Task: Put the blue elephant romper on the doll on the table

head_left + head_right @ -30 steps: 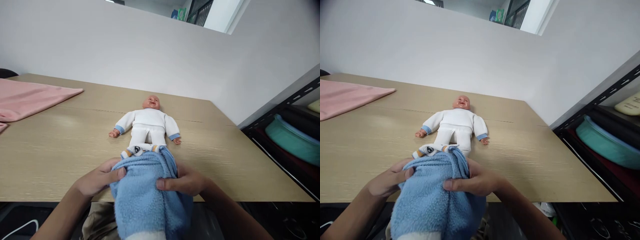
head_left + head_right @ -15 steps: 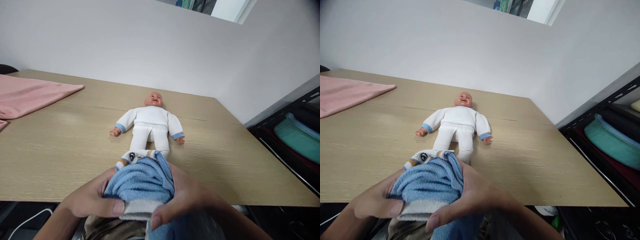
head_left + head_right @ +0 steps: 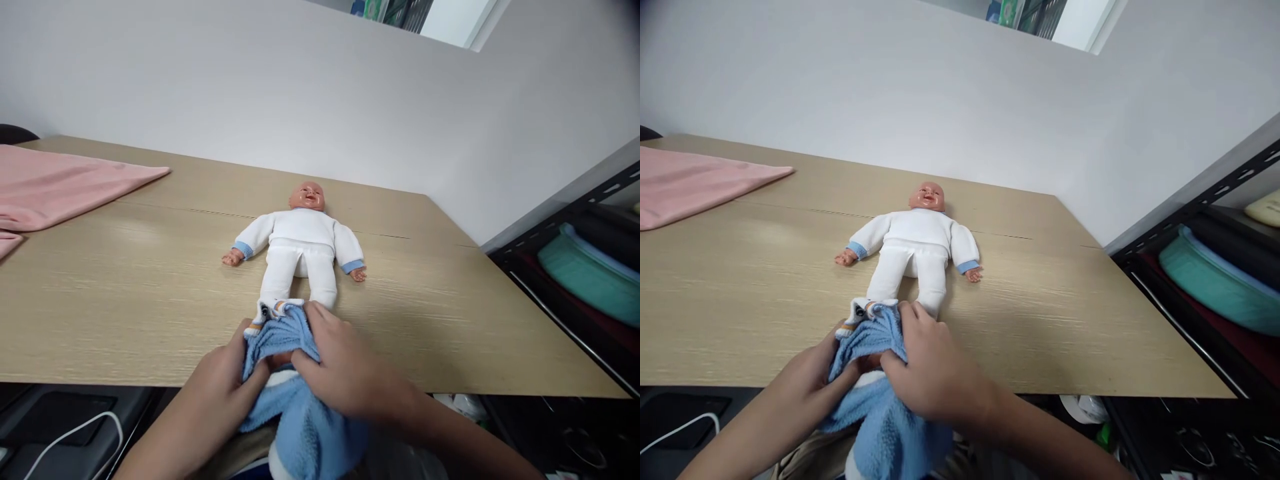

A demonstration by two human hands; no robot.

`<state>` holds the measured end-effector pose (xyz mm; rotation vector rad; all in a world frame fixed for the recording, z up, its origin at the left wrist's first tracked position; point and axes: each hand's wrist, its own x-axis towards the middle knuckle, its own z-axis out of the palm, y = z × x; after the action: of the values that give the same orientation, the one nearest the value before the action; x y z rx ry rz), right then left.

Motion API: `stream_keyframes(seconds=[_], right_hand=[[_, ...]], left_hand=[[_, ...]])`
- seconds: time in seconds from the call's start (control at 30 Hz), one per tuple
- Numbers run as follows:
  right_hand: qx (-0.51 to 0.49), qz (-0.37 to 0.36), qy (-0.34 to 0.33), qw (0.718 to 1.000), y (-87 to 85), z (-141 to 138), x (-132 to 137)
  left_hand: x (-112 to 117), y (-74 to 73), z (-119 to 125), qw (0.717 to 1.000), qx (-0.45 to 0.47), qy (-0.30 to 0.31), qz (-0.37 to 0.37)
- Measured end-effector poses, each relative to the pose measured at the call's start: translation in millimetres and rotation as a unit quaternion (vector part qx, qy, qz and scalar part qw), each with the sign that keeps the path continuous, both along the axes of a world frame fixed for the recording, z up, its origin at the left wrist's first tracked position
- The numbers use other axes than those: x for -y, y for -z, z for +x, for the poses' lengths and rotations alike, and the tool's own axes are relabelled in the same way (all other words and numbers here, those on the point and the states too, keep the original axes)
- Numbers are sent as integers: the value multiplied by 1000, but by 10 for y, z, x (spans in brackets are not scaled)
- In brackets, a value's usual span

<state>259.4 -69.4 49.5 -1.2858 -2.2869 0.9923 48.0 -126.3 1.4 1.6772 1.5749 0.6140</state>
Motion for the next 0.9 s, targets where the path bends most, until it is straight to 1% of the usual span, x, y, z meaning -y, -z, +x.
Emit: stream_keyframes(seconds=[0.07, 0.13, 0.2, 0.23, 0.27, 0.3, 0.37, 0.4, 0.47, 0.53, 0.57, 0.63, 0.73, 0.8, 0.9], right_hand=[[42, -3, -4, 999, -1, -35, 16], [77, 1, -1, 997, 10, -62, 34], [91, 2, -6, 996, 26, -76, 39], [90, -1, -13, 996, 37, -78, 35], [83, -5, -20, 996, 50, -75, 25], [74, -11, -27, 997, 66, -68, 11], [46, -22, -33, 998, 110, -45, -26], [28, -24, -33, 999, 138, -30, -45], [-9, -21, -27, 999, 205, 0, -76], [-41, -15, -19, 999, 275, 26, -95], [-56, -11, -17, 998, 307, 36, -102], [-82, -5, -12, 997, 363, 51, -119], [-89, 17, -6, 996, 417, 69, -179], [-79, 62, -13, 995, 436, 82, -250], [-89, 126, -56, 986, 445, 108, -396]], left_hand=[[-10, 42, 7, 998, -66, -9, -5], [-30, 76, 4, 988, -152, -11, -10], [-59, 120, -18, 977, -214, -2, 14], [-74, 151, -37, 974, -224, 0, 40], [-88, 187, -60, 974, -215, 0, 71], [-99, 227, -85, 978, -186, -2, 97], [-108, 307, -128, 989, -88, -4, 119], [-105, 340, -142, 993, -23, 1, 112], [-93, 385, -150, 992, 97, 2, 80], [-87, 405, -144, 982, 175, -18, 66], [-92, 410, -144, 978, 197, -31, 69], [-126, 416, -162, 973, 210, -45, 83], [-228, 421, -255, 977, 191, -24, 86], [-316, 414, -350, 981, 176, -10, 82], [-460, 363, -489, 983, 157, 16, 91]])
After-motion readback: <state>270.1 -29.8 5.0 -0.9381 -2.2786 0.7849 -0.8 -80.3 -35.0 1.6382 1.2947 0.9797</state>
